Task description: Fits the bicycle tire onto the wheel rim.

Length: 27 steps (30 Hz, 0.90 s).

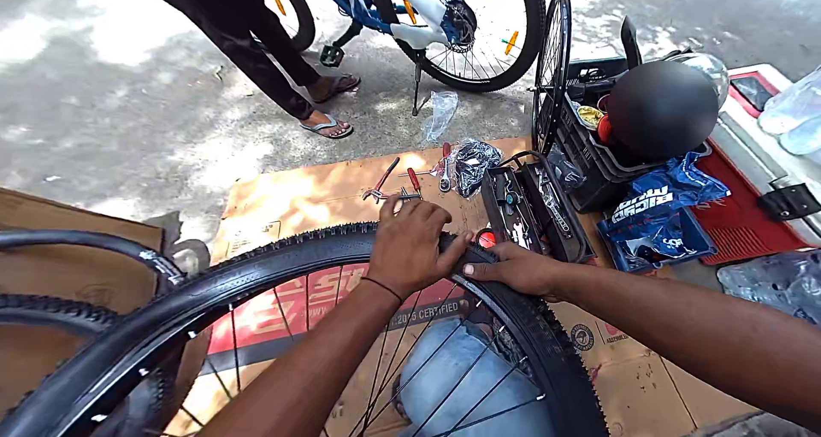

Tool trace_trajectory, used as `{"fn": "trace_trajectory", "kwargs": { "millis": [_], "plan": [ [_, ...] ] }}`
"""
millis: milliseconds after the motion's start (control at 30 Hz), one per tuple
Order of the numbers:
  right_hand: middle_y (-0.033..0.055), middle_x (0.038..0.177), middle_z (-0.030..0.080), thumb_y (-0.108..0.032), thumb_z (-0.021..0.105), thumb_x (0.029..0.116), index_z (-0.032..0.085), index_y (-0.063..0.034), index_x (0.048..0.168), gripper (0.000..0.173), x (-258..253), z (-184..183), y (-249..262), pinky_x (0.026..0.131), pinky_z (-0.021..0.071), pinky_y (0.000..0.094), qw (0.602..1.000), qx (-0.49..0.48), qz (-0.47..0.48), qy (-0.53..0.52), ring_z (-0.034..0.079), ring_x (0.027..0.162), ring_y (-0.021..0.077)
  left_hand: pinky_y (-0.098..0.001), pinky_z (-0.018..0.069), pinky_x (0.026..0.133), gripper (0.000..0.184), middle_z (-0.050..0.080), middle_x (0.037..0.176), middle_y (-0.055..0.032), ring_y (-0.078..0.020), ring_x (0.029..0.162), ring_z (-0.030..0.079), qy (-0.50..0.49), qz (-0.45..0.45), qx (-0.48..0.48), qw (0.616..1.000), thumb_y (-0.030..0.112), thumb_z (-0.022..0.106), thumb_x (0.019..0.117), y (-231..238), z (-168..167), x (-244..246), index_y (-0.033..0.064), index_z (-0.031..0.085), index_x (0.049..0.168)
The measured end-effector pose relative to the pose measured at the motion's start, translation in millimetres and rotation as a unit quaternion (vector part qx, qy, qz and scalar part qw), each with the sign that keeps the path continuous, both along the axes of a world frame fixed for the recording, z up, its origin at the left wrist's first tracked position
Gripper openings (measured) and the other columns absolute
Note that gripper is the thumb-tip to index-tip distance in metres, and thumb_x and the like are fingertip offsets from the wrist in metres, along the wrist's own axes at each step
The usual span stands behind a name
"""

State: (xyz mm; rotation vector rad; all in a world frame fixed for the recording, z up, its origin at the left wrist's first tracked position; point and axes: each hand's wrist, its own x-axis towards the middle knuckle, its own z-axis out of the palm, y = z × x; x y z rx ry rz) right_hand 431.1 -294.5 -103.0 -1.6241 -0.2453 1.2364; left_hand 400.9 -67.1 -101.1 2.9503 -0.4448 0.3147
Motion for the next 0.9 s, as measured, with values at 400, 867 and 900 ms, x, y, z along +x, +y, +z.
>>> {"fn": "trace_trajectory", "kwargs": {
  "millis": [400, 867, 900],
  "plan": [
    [0.0111, 0.093, 0.072, -0.054, 0.068, 0.0942, 0.066, -0.0036, 0.113, 0.054, -0.5, -8.2, 18.2, 0.074, 0.0612, 0.0383, 0.982, -0.125, -0.050, 0.129, 0.072, 0.083, 0.0195, -0.0499, 0.0440, 0.050, 0.065, 0.055, 0.058, -0.0075, -0.0307, 0.060, 0.063, 0.163, 0.048, 0.108, 0.979, 0.058, 0.021, 0.1025, 27.3, -0.5, 0.3, 0.0147, 0.052, 0.065],
    [0.0108, 0.098, 0.072, -0.057, 0.058, 0.1000, 0.065, -0.0033, 0.122, 0.058, 24.1, -14.2, 40.1, 0.076, 0.0604, 0.0386, 0.996, -0.065, 0.037, 0.040, 0.071, 0.084, 0.0184, -0.0513, 0.0453, 0.058, 0.065, 0.059, 0.064, -0.0066, -0.0291, 0.067, 0.064, 0.279, 0.048, 0.118, 0.952, 0.055, 0.022, 0.1065, 18.3, 9.6, 25.8, 0.0166, 0.058, 0.070],
    [0.0118, 0.101, 0.074, -0.056, 0.054, 0.1021, 0.063, -0.0030, 0.124, 0.058, 30.3, -15.6, 44.1, 0.075, 0.0616, 0.0381, 0.996, -0.049, 0.054, 0.050, 0.073, 0.084, 0.0194, -0.0514, 0.0451, 0.058, 0.065, 0.058, 0.064, -0.0067, -0.0290, 0.067, 0.064, 0.279, 0.047, 0.120, 0.952, 0.055, 0.022, 0.1063, 15.0, 11.8, 27.2, 0.0166, 0.058, 0.069]
  ]
}}
